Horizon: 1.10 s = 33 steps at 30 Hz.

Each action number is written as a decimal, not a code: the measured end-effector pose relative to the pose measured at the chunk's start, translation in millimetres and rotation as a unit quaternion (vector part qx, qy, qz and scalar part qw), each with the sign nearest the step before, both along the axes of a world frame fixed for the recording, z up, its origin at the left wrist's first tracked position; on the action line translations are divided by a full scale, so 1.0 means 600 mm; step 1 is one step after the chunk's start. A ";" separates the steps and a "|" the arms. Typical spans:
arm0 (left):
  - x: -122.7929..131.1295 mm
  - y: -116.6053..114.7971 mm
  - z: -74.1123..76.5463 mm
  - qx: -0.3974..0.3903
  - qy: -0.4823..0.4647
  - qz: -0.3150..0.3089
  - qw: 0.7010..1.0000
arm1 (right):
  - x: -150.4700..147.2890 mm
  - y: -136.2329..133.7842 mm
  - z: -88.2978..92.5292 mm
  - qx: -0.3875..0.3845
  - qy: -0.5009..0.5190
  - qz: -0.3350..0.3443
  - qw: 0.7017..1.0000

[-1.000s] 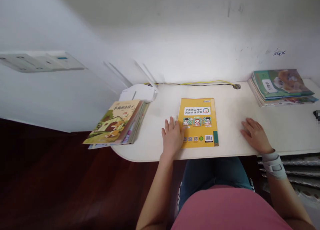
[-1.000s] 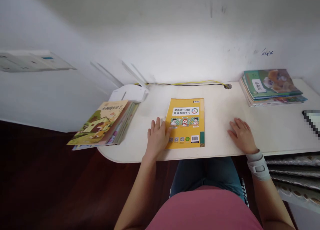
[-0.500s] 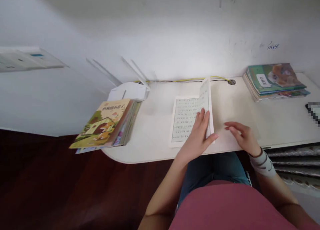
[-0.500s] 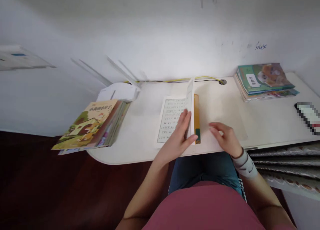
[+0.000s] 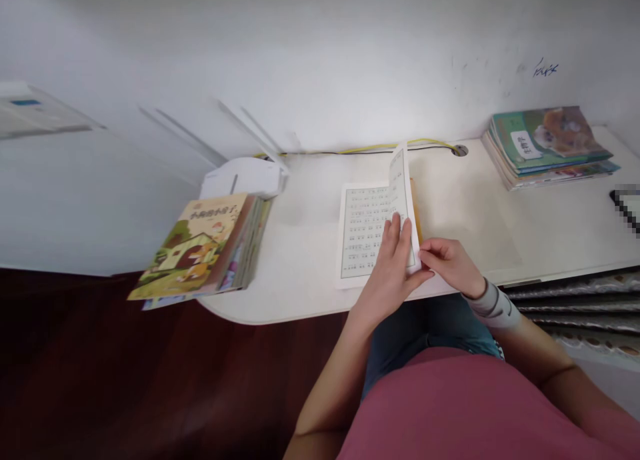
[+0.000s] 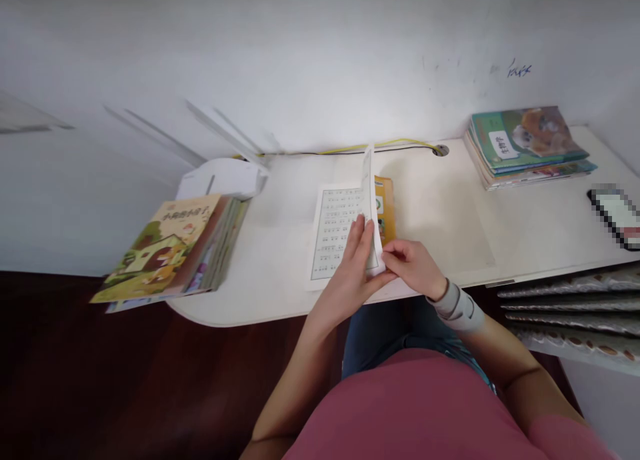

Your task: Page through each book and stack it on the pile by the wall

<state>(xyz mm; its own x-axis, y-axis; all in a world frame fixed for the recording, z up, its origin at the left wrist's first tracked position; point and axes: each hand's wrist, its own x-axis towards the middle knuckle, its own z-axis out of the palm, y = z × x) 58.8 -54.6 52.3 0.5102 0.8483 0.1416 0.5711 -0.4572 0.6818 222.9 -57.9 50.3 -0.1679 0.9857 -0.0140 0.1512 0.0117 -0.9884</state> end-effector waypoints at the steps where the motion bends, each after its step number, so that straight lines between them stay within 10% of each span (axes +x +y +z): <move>1: -0.001 0.000 -0.002 0.001 -0.003 0.004 1.000 | -0.005 -0.002 0.000 0.014 -0.013 -0.007 1.000; 20: -0.018 -0.069 0.039 0.249 -0.112 0.090 0.958 | -0.046 0.010 -0.001 -0.121 0.210 0.013 0.970; 28: 0.039 0.007 -0.004 0.160 0.104 -0.057 0.980 | 0.068 -0.010 0.007 0.082 -0.096 -0.127 0.984; 33: 0.092 0.014 -0.024 0.193 0.220 -0.056 0.954 | 0.141 -0.024 -0.053 0.165 -0.420 -0.212 0.867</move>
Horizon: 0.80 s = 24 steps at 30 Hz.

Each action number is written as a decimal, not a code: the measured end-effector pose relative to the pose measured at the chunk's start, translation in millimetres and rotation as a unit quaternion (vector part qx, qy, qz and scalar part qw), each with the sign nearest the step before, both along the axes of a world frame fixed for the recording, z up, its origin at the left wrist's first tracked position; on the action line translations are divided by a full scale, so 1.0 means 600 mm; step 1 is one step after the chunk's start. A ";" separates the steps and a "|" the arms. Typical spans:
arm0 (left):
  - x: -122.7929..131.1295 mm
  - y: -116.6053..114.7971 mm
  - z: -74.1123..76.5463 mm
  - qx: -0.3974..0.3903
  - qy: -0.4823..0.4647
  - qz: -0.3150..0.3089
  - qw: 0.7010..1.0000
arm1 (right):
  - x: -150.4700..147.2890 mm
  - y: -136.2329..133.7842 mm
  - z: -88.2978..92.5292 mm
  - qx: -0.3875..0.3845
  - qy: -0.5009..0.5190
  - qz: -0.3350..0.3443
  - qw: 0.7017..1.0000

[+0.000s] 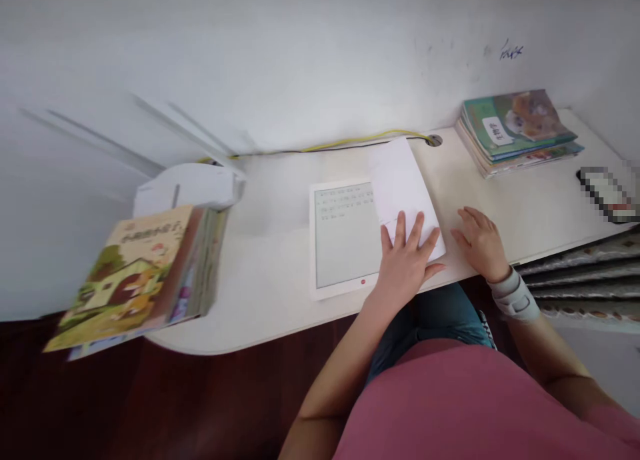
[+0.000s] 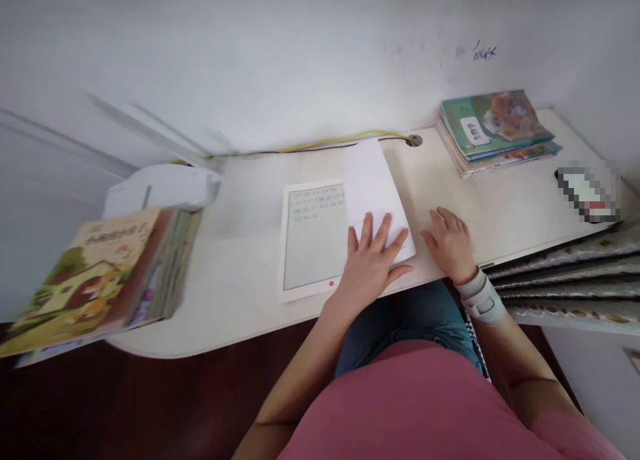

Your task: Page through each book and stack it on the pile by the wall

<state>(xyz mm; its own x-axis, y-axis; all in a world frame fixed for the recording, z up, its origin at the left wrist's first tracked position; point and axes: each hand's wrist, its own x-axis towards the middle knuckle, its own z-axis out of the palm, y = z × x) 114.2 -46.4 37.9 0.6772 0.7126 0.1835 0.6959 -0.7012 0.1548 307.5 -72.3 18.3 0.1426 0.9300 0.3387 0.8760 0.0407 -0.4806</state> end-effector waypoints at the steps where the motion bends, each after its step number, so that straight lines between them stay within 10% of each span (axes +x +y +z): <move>1: 0.008 -0.001 -0.002 0.009 0.015 -0.004 1.000 | 0.007 -0.004 -0.014 -0.009 -0.051 -0.016 0.999; 7: 0.047 -0.001 -0.012 0.006 0.042 -0.020 0.999 | 0.016 -0.019 -0.057 -0.048 -0.120 -0.012 0.992; 24: 0.091 -0.002 -0.036 -0.017 0.034 0.021 0.999 | 0.030 -0.016 -0.053 -0.013 0.015 -0.005 1.000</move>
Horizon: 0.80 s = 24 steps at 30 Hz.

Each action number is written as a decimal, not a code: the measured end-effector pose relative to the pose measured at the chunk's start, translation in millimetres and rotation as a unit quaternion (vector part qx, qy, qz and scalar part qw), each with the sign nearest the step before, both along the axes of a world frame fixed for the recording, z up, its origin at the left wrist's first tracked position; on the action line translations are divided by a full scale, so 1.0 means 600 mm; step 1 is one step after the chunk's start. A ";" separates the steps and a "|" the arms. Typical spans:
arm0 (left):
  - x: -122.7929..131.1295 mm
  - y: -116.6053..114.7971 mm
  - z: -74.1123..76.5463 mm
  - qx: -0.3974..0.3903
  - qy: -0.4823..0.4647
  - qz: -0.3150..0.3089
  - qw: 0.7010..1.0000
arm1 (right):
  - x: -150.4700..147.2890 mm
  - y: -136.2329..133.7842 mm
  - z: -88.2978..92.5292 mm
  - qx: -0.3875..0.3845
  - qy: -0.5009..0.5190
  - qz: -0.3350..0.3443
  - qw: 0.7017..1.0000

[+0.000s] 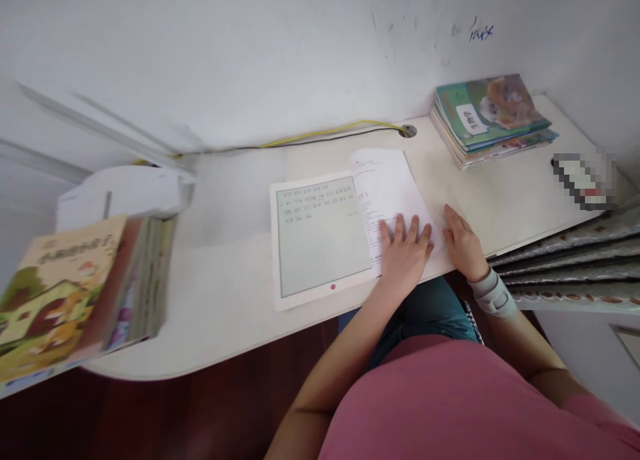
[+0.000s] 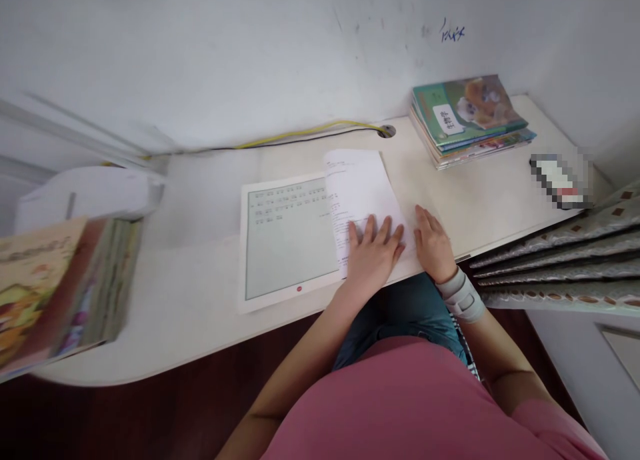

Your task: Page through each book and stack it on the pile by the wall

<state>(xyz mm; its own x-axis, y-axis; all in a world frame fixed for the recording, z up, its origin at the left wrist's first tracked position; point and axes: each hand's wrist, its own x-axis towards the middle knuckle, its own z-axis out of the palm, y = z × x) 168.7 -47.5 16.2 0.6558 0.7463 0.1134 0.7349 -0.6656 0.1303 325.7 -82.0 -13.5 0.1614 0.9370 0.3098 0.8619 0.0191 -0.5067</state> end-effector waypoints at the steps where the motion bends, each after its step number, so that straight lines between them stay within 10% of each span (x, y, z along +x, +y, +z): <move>1: 0.002 -0.001 0.001 -0.001 -0.001 -0.004 1.000 | 0.000 0.000 0.000 0.002 0.001 0.000 1.000; 18: -0.004 -0.043 -0.002 0.040 0.024 -0.036 0.998 | 0.000 0.006 -0.004 -0.015 -0.065 0.006 0.998; 24: -0.011 0.014 0.042 -0.024 0.100 -0.150 0.983 | 0.020 0.015 0.020 -0.092 -0.180 0.043 0.978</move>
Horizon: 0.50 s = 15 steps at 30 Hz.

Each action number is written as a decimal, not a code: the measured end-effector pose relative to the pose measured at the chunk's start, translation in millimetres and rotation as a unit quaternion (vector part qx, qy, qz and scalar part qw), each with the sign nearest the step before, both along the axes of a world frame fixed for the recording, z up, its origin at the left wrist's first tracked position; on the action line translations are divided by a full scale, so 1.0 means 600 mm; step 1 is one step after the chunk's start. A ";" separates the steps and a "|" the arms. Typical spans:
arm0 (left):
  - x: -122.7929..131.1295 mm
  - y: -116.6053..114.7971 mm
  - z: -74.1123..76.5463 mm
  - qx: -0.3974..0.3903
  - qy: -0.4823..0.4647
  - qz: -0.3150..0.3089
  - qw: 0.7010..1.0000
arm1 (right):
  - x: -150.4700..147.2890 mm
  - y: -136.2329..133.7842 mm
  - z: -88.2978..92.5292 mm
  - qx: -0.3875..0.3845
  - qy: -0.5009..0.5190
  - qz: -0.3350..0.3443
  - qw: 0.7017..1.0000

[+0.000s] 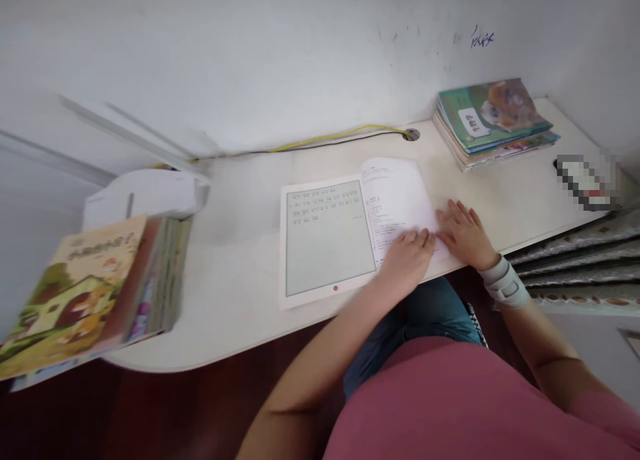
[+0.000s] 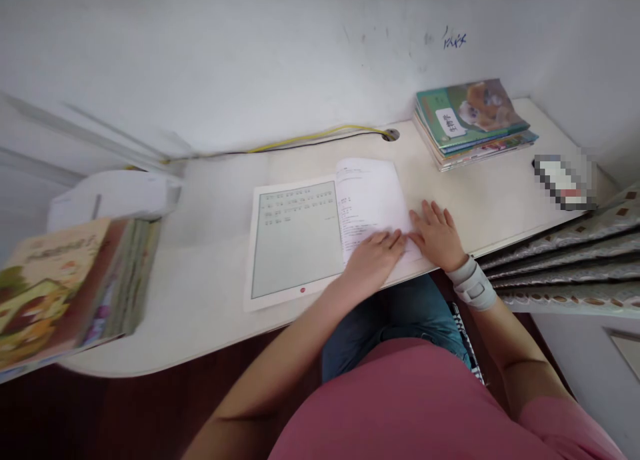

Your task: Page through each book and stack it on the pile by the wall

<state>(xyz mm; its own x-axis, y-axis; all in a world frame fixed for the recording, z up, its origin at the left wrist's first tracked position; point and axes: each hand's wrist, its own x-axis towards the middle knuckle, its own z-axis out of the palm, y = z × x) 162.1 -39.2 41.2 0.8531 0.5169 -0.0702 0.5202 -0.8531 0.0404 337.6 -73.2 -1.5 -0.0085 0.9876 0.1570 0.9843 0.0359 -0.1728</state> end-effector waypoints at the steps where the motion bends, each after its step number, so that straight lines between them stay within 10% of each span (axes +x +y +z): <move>1: 0.000 0.018 0.012 -0.024 0.021 -0.031 0.999 | 0.003 0.002 0.002 -0.005 -0.008 0.011 1.000; 7: 0.026 0.129 0.056 -0.028 0.074 0.023 0.997 | 0.007 0.005 -0.006 0.016 -0.020 0.025 0.999; 15: 0.040 0.176 0.026 -0.074 0.139 0.063 0.985 | 0.009 0.003 -0.009 0.036 0.002 0.031 0.999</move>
